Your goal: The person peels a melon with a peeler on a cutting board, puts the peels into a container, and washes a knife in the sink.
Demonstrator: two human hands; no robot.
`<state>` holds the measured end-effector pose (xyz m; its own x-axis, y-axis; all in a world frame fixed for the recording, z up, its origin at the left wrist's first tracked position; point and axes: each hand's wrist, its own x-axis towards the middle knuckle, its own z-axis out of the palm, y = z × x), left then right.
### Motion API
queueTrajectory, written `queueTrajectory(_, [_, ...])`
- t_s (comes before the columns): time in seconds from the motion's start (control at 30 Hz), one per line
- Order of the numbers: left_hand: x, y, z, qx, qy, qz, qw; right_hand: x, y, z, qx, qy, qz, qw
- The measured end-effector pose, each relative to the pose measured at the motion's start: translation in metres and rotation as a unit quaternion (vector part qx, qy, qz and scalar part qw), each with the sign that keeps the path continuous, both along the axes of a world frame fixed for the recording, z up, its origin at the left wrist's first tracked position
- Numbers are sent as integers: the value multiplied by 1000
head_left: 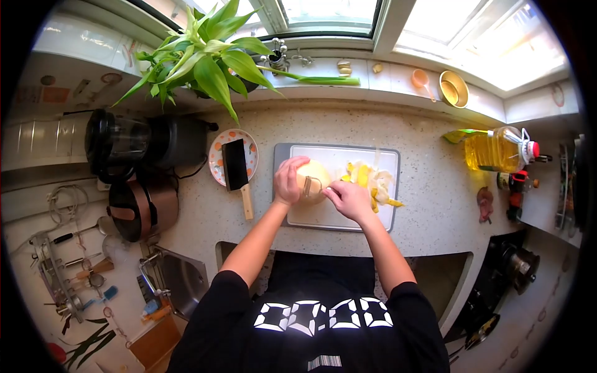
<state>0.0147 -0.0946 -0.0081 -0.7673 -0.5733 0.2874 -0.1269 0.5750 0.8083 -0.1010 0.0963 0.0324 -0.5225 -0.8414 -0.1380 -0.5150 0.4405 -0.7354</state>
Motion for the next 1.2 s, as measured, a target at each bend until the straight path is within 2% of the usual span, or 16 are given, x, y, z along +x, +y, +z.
queueTrajectory(0.07, [-1, -1, 2, -11, -1, -4, 1000, 4, 1, -7, -31, 27, -11, 999])
queueTrajectory(0.17, [-2, 2, 3, 38, -26, 17, 999, 12, 6, -9, -36, 41, -34, 998])
queueTrajectory(0.27, [0, 2, 2, 22, -14, 6, 1000, 16, 17, -29, -54, 38, -29, 997])
queueTrajectory(0.4, [-1, 1, -1, 34, -27, 10, 999, 11, 44, -31, -23, 22, -68, 997])
queueTrajectory(0.5, [4, -10, -16, 95, -14, 30, 995, -5, 88, -51, 86, 85, -73, 990])
queueTrajectory(0.6, [7, -14, -20, 131, -13, 46, 990, 2, 96, -44, 39, 69, -104, 991])
queueTrajectory(0.73, [3, -8, -18, 148, -10, 8, 989, 4, 59, -31, 5, -39, -71, 997])
queueTrajectory(0.83, [3, -4, -20, 142, -13, 0, 990, 13, 24, -21, -62, 11, -29, 998])
queueTrajectory(0.93, [7, -6, -23, 148, -15, -8, 989, 14, 15, -23, -32, -28, -33, 999])
queueTrajectory(1.03, [9, -17, -35, 214, 5, -26, 976, 11, 22, -28, -31, -22, -36, 999])
queueTrajectory(1.2, [6, -17, -38, 220, -13, -36, 975, 10, 35, -33, -33, -9, -53, 998])
